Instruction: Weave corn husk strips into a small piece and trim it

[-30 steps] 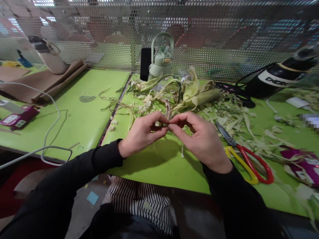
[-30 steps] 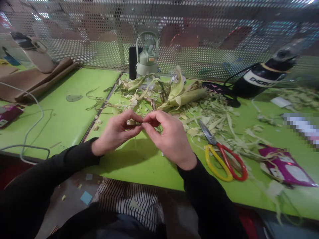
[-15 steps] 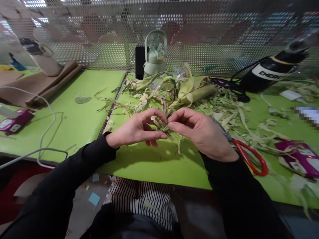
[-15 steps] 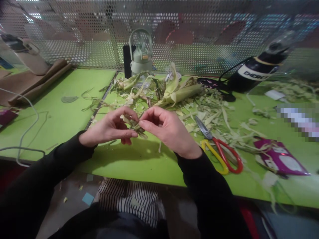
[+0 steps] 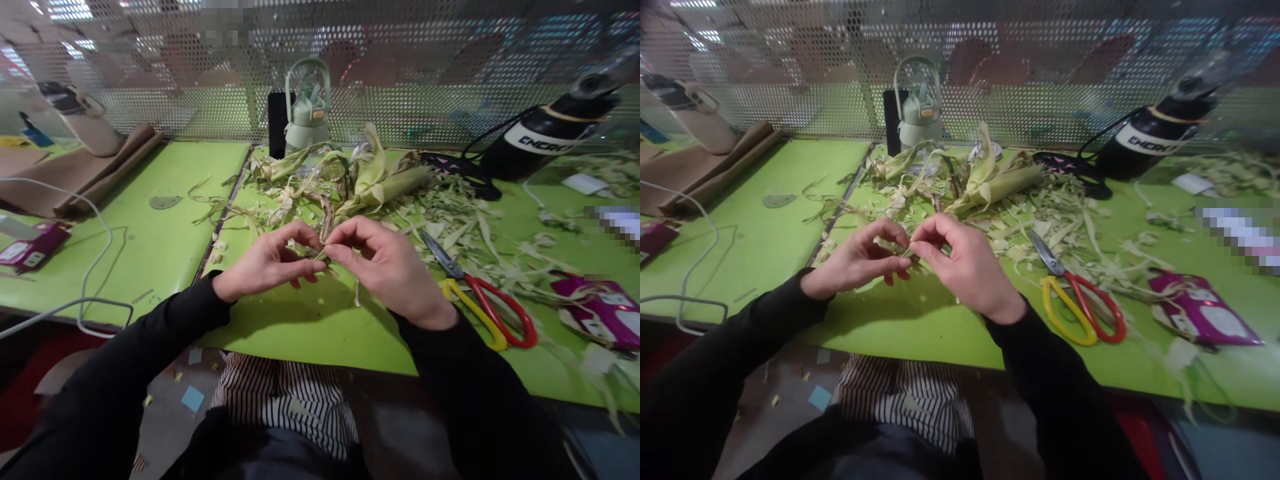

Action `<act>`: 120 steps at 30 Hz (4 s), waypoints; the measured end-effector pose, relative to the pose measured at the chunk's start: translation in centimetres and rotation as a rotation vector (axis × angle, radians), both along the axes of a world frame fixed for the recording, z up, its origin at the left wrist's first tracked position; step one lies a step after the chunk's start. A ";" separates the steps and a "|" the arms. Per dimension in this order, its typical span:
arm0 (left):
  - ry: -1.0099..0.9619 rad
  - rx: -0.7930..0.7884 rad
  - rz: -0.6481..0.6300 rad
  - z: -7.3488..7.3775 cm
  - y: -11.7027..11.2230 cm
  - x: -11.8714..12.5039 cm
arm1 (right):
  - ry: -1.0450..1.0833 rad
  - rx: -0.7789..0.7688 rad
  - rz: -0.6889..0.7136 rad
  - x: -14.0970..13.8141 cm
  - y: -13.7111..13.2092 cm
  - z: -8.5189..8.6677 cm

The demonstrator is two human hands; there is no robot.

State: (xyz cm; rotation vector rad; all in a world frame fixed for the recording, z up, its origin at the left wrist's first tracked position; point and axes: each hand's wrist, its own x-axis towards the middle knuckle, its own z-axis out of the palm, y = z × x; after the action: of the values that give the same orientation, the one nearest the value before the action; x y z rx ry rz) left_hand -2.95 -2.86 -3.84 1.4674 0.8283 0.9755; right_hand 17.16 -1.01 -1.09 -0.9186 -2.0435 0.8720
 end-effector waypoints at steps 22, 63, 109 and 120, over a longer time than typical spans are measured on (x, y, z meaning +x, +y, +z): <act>-0.105 0.141 0.162 -0.2 0.2 0.7 | -0.040 0.323 -0.081 -0.3 -0.1 -0.4; -0.333 -0.407 0.093 -0.6 1.2 1.7 | 0.100 -0.065 -0.094 -0.7 1.5 -1.6; -0.255 -0.180 0.057 -1.3 0.9 1.8 | 0.014 0.036 -0.010 -0.9 2.3 -2.5; -0.222 -0.232 -0.047 -0.3 0.2 1.1 | 0.346 -0.523 0.041 -1.9 0.0 -2.4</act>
State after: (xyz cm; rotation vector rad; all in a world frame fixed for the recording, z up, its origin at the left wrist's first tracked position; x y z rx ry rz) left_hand -1.85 -2.62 -4.14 1.1524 0.7161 0.9528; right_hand 15.25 -0.99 -3.45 -0.9147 -1.5662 1.5160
